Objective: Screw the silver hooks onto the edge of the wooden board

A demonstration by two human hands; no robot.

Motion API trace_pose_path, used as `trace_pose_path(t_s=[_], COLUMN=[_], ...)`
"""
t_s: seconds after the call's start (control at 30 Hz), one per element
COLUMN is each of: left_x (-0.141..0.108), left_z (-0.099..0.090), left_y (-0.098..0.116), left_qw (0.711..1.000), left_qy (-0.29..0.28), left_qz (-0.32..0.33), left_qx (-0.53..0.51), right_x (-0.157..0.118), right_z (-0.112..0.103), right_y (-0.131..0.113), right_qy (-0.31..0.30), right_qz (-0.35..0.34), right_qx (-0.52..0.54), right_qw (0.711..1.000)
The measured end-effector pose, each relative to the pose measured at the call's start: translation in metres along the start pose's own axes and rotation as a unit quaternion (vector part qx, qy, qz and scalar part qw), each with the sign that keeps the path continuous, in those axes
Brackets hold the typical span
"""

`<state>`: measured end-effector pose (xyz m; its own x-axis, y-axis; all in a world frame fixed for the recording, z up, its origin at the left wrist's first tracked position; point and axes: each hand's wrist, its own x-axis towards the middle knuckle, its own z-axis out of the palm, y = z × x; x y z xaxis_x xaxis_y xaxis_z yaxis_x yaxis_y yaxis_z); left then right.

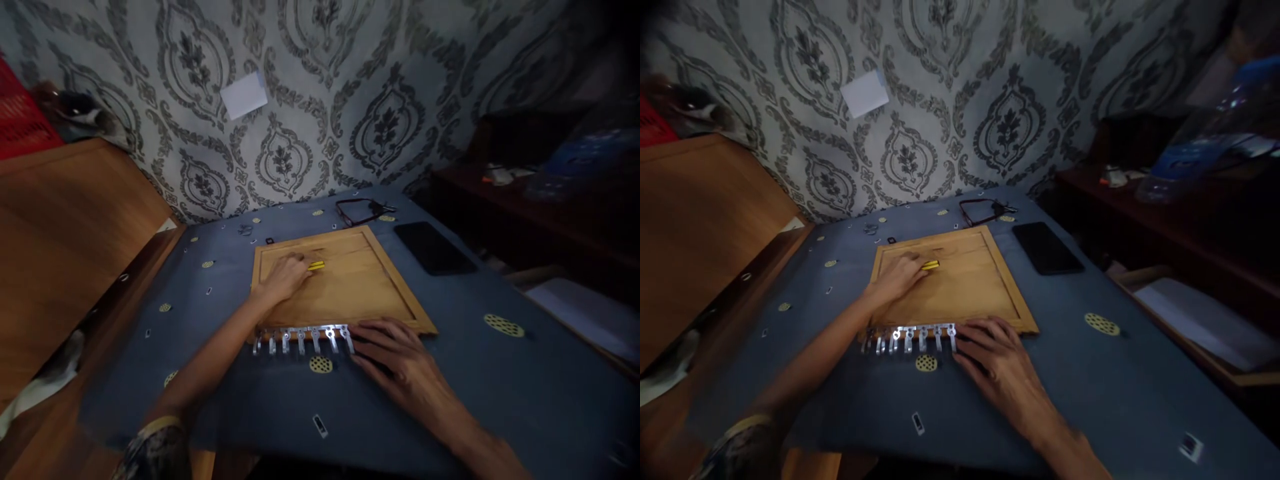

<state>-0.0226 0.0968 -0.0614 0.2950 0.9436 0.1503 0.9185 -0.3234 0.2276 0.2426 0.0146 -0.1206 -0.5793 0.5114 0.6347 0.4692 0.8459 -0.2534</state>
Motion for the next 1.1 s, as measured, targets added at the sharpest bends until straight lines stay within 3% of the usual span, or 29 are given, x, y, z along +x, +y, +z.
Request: trace_pose_path(t_s=[0.27,0.37,0.53,0.67,0.77,0.93,1.1], left_x=[-0.005,-0.006,0.005,0.014,0.018,0.028,0.035], left_z=[0.007,0.003,-0.021,-0.043,-0.048,-0.041,-0.035], left_y=[-0.003,-0.015,-0.079,-0.141,-0.173,-0.199,-0.212], left_qw=[0.998,0.998,0.993,0.967,0.948,0.942,0.944], left_qy=[0.001,0.015,0.06,0.106,0.12,0.1,0.064], left_qz=[0.035,0.026,-0.086,-0.215,-0.273,-0.293,-0.289], left_qx=[0.054,0.049,0.055,0.09,0.112,0.13,0.148], right_x=[-0.001,-0.001,-0.003,-0.003,-0.004,-0.009,-0.008], right_z=[0.0,0.001,0.003,0.002,0.001,0.002,0.002], right_y=[0.0,0.001,0.004,0.006,0.009,0.015,0.016], right_qy=[-0.002,0.002,0.0,-0.009,-0.003,-0.043,-0.029], right_qz=[0.003,0.002,-0.001,-0.006,-0.009,0.003,-0.014], right_qx=[0.01,0.012,0.012,0.004,0.009,0.014,-0.007], right_qw=[1.0,1.0,1.0,1.0,1.0,0.999,0.999])
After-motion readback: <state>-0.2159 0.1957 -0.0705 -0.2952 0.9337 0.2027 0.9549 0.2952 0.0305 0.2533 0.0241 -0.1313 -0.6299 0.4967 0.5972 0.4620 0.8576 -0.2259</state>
